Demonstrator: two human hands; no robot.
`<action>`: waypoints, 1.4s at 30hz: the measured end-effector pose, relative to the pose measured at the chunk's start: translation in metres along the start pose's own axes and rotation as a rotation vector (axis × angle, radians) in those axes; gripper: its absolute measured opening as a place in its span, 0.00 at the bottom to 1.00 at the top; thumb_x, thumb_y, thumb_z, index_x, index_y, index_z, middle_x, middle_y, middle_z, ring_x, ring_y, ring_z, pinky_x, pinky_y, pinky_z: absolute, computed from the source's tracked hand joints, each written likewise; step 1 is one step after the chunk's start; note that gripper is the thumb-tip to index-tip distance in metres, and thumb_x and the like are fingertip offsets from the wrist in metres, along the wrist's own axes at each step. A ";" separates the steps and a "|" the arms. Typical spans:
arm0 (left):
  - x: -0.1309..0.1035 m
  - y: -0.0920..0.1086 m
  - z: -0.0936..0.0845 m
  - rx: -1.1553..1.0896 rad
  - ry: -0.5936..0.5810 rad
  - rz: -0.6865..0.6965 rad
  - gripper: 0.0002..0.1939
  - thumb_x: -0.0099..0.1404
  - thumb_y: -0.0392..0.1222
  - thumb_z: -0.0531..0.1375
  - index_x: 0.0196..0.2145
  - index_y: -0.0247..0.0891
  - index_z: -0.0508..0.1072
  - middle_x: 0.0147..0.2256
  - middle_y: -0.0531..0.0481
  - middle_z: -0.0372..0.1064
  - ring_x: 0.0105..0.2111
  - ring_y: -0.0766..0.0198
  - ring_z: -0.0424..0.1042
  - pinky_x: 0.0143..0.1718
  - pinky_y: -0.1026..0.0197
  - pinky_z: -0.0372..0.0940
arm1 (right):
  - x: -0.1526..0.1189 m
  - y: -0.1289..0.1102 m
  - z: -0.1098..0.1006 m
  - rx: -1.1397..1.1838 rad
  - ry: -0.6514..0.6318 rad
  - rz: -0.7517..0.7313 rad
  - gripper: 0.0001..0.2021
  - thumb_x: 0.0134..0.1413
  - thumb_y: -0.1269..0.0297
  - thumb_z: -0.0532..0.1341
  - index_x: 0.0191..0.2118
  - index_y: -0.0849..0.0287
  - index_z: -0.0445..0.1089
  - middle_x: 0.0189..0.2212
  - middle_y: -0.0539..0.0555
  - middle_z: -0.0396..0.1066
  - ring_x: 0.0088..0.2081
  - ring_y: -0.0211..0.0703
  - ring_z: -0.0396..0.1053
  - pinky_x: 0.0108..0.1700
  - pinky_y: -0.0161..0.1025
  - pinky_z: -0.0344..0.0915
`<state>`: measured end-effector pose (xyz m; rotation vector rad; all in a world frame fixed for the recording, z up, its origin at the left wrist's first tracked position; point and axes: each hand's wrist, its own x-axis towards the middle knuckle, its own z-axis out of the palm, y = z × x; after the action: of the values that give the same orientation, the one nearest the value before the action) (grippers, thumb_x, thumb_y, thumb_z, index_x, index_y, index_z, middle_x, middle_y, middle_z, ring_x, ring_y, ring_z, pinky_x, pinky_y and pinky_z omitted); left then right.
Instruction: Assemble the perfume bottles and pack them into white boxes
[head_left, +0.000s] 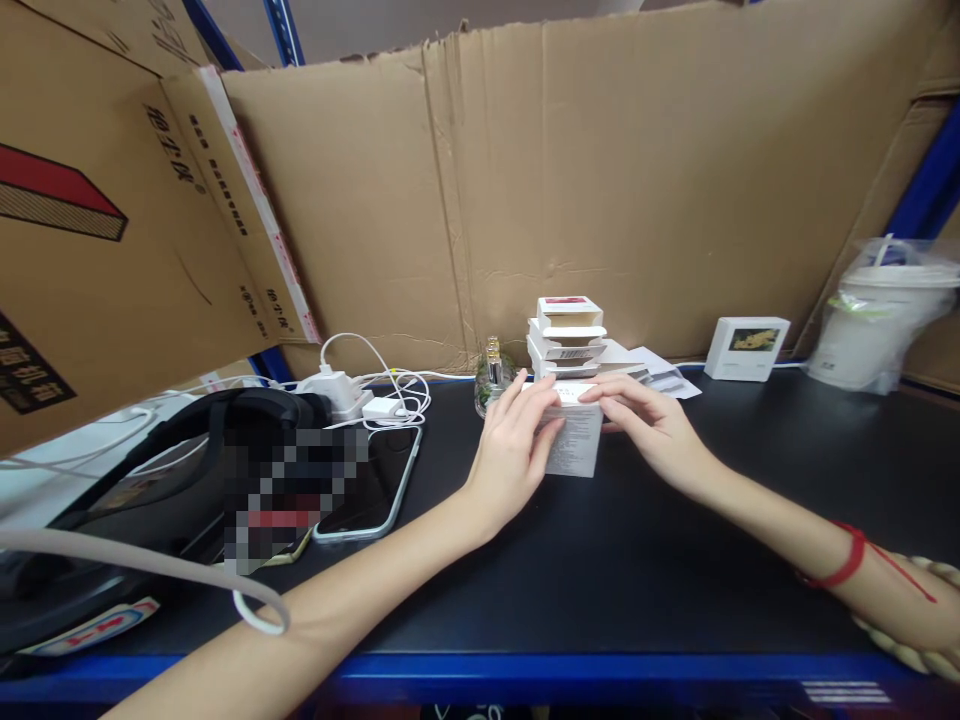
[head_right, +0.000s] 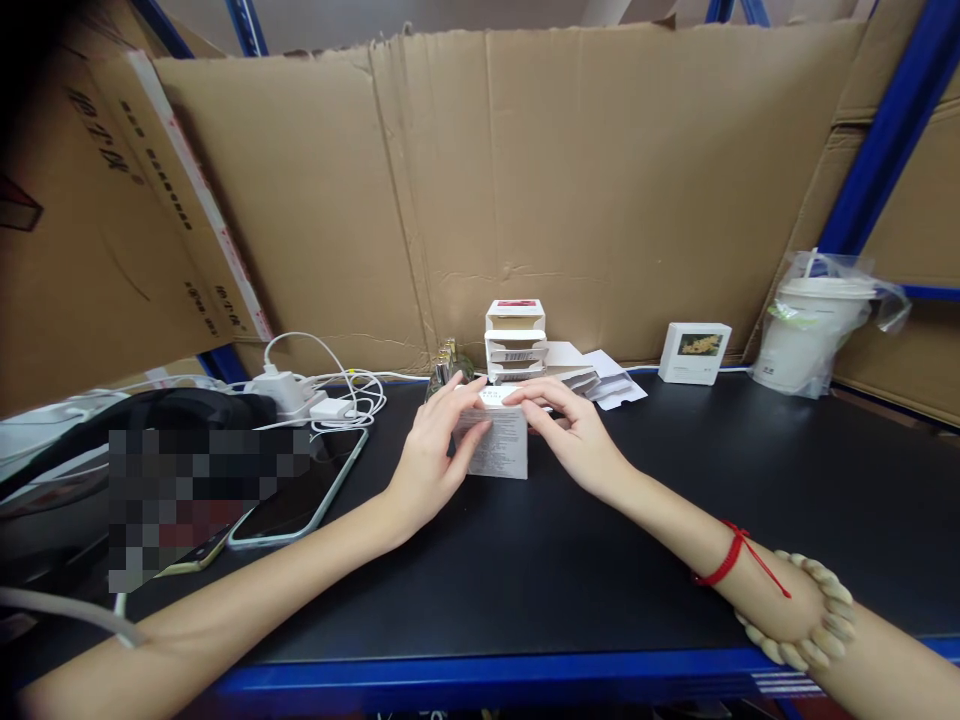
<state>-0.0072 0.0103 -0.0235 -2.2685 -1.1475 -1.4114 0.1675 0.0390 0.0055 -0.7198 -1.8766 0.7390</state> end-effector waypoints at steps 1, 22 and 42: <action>0.001 -0.002 -0.001 -0.022 -0.001 -0.006 0.10 0.66 0.37 0.51 0.46 0.37 0.60 0.49 0.43 0.65 0.56 0.54 0.58 0.52 0.48 0.59 | 0.000 0.001 0.000 0.006 -0.016 0.022 0.14 0.52 0.52 0.56 0.34 0.58 0.69 0.37 0.56 0.67 0.39 0.43 0.67 0.32 0.37 0.69; -0.015 -0.008 0.009 -0.510 -0.474 -0.279 0.47 0.60 0.47 0.56 0.63 0.37 0.26 0.63 0.35 0.37 0.61 0.51 0.46 0.57 0.46 0.52 | -0.002 0.011 -0.002 0.167 -0.567 0.420 0.35 0.37 0.66 0.66 0.54 0.64 0.56 0.30 0.54 0.69 0.25 0.36 0.68 0.14 0.25 0.60; -0.008 0.008 -0.007 -0.070 -0.686 -0.223 0.17 0.64 0.39 0.49 0.51 0.37 0.60 0.50 0.43 0.60 0.49 0.57 0.62 0.51 0.48 0.57 | 0.020 0.060 -0.133 -0.567 1.090 0.422 0.43 0.21 0.58 0.67 0.49 0.65 0.51 0.48 0.68 0.60 0.51 0.61 0.59 0.52 0.56 0.56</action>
<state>-0.0075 -0.0030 -0.0249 -2.8498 -1.5921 -0.7302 0.2921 0.1169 0.0187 -1.5227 -0.8936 -0.0401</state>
